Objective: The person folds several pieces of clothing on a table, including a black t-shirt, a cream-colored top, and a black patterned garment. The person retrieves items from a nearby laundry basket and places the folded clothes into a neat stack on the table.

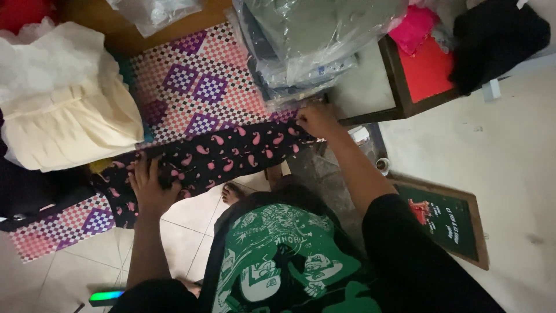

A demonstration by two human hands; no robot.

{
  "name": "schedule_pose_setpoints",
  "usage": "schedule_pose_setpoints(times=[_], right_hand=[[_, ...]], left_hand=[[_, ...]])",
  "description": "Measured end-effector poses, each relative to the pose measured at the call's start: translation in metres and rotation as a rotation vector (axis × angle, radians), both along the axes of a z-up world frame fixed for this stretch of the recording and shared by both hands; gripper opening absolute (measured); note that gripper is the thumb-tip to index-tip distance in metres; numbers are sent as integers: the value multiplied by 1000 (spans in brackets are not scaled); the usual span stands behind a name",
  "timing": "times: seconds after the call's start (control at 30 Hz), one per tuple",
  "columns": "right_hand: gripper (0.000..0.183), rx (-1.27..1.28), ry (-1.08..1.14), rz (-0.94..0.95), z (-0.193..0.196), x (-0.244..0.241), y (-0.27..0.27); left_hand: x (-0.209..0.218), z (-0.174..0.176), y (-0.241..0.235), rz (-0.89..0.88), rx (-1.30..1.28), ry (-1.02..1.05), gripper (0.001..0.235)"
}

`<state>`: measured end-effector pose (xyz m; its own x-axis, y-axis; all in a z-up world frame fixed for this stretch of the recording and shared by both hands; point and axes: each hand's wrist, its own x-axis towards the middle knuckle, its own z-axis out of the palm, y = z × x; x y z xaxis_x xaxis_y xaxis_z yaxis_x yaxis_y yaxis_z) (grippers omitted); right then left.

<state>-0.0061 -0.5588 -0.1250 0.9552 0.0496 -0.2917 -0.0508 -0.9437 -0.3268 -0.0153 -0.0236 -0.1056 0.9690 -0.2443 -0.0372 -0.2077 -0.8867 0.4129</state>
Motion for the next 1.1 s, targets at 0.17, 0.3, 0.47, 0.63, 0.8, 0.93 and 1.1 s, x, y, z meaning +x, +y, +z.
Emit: schedule_pose_setpoints(times=[0.17,0.3,0.47,0.63,0.8,0.93,1.1], right_hand=[[17,602,128,-247,30,-5,-8],[20,759,198,-455,58,-14,-3],[26,870,242,-565,57,-17,-2],[24,891,275,-526,75,-17,-10],[36,758,376,-372,70,-12,-22],[30,610,345,-362,47,-9,-34],[29,325,174,-443,59,-18,-25]], left_hand=[[0,-9,6,-8,6,34,99],[0,-4,3,-12,28,20,98],[1,3,0,10,14,87,96],[2,4,-1,15,47,147,96],[2,0,-1,30,46,119,99],[2,-2,4,-6,56,129,100],[2,2,0,29,49,153,99]])
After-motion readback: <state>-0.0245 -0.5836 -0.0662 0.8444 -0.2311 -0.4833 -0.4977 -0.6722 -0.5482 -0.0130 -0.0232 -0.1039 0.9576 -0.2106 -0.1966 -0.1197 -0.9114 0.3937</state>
